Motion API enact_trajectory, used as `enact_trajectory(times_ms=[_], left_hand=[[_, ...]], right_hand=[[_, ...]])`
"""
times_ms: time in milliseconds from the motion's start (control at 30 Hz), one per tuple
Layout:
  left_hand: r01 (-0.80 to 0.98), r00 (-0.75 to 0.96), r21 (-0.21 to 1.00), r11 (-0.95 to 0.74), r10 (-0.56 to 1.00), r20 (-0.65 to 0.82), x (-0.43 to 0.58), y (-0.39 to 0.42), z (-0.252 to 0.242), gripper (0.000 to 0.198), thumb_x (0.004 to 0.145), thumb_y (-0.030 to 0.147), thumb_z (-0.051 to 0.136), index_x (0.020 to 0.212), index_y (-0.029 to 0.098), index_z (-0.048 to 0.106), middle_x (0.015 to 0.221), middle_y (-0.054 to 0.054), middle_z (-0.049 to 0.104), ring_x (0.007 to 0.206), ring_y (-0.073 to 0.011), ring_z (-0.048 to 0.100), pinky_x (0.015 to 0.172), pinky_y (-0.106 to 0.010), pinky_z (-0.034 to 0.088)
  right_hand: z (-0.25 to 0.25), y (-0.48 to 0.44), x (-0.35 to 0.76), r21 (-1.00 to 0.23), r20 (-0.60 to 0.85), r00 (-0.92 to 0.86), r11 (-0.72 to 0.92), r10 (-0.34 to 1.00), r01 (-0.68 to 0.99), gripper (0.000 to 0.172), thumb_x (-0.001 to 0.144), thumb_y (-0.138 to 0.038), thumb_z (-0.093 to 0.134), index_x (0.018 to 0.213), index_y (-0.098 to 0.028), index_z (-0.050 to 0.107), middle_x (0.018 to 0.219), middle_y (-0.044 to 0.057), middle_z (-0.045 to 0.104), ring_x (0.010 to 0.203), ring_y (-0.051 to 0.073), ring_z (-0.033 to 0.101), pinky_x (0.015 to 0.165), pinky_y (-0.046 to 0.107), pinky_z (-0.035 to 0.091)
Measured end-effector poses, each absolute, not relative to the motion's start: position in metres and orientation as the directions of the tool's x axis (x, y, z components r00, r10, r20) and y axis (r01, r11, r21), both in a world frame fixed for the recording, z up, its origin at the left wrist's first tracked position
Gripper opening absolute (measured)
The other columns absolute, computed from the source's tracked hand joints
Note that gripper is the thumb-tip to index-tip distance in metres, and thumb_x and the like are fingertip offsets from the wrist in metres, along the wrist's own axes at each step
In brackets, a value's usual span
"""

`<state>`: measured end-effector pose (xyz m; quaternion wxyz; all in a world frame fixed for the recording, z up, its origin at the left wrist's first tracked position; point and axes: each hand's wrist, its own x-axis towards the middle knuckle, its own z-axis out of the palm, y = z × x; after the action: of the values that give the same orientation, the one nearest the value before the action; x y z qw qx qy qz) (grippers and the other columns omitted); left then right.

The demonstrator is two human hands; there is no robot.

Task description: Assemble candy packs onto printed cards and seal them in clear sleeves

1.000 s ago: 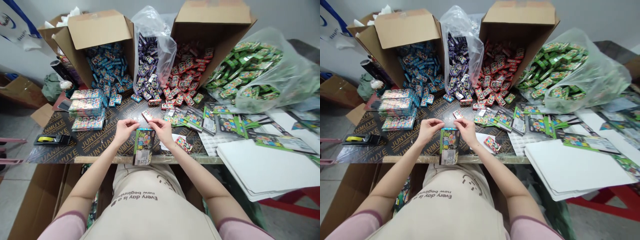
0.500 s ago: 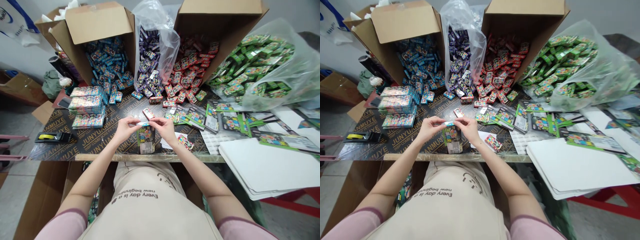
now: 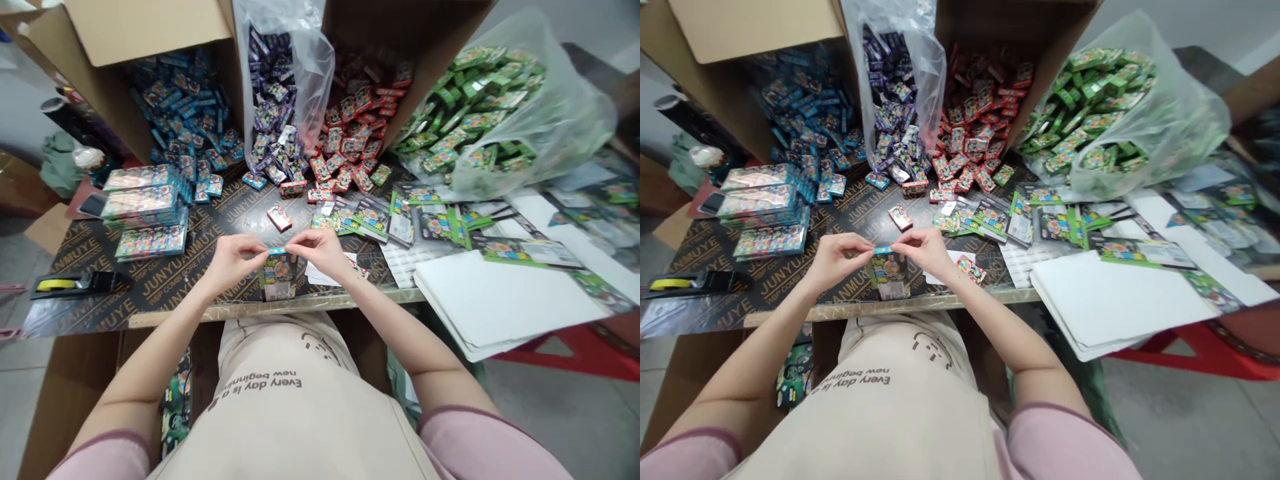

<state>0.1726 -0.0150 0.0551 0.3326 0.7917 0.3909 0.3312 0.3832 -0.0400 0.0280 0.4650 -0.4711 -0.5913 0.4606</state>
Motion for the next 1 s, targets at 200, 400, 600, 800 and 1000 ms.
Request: enact_trajectory(times_ms=[200, 400, 600, 800, 1000], left_hand=[[0.392, 0.610, 0.495, -0.776, 0.621, 0.492, 0.175, -0.024, 0.043, 0.012, 0.084, 0.022, 0.060, 0.084, 0.022, 0.071, 0.083, -0.004, 0.069, 0.076, -0.0163, 0.065, 0.083, -0.035, 0.052], [0.392, 0.610, 0.486, -0.781, 0.616, 0.498, 0.184, -0.031, 0.034, 0.013, 0.086, 0.020, 0.057, 0.086, 0.023, 0.069, 0.076, -0.002, 0.061, 0.071, -0.0155, 0.058, 0.079, -0.035, 0.052], [0.391, 0.566, 0.519, -0.760, 0.643, 0.516, 0.186, -0.034, 0.033, 0.011, 0.086, 0.018, 0.057, 0.085, 0.020, 0.068, 0.075, -0.002, 0.059, 0.070, -0.0146, 0.057, 0.078, -0.035, 0.052], [0.359, 0.533, 0.543, -0.759, 0.645, 0.548, 0.187, -0.032, 0.031, 0.011, 0.084, 0.016, 0.059, 0.084, 0.020, 0.069, 0.075, -0.002, 0.059, 0.070, -0.0134, 0.058, 0.082, -0.036, 0.053], [0.354, 0.508, 0.543, -0.761, 0.644, 0.571, 0.188, -0.034, 0.028, 0.011, 0.084, 0.015, 0.059, 0.087, 0.020, 0.069, 0.076, -0.001, 0.057, 0.073, -0.0134, 0.059, 0.087, -0.036, 0.051]], right_hand=[[0.013, -0.072, 0.397, -0.816, 0.398, -0.257, 0.468, 0.881, 0.340, 0.029, 0.089, -0.038, 0.054, 0.112, -0.026, 0.066, 0.126, 0.008, 0.062, 0.117, 0.022, 0.057, 0.101, 0.041, 0.043], [-0.041, -0.056, 0.497, -0.687, 0.272, 0.206, 0.039, 0.940, 0.725, 0.019, 0.084, -0.021, 0.058, 0.099, -0.020, 0.069, 0.104, 0.010, 0.065, 0.101, 0.025, 0.056, 0.091, 0.043, 0.043], [-0.096, -0.057, 0.547, -0.567, 0.086, 0.137, -0.065, 0.987, 0.821, 0.008, 0.077, -0.016, 0.065, 0.078, -0.017, 0.073, 0.080, 0.007, 0.065, 0.080, 0.022, 0.056, 0.076, 0.037, 0.044], [-0.107, -0.072, 0.532, -0.497, 0.155, 0.114, -0.022, 0.981, 0.868, 0.013, 0.083, -0.019, 0.060, 0.076, -0.019, 0.071, 0.081, 0.008, 0.067, 0.082, 0.023, 0.056, 0.079, 0.039, 0.042], [-0.107, -0.078, 0.529, -0.392, 0.168, 0.010, 0.058, 0.986, 0.918, 0.021, 0.090, -0.014, 0.047, 0.078, -0.018, 0.065, 0.083, 0.009, 0.065, 0.085, 0.021, 0.056, 0.078, 0.033, 0.043]])
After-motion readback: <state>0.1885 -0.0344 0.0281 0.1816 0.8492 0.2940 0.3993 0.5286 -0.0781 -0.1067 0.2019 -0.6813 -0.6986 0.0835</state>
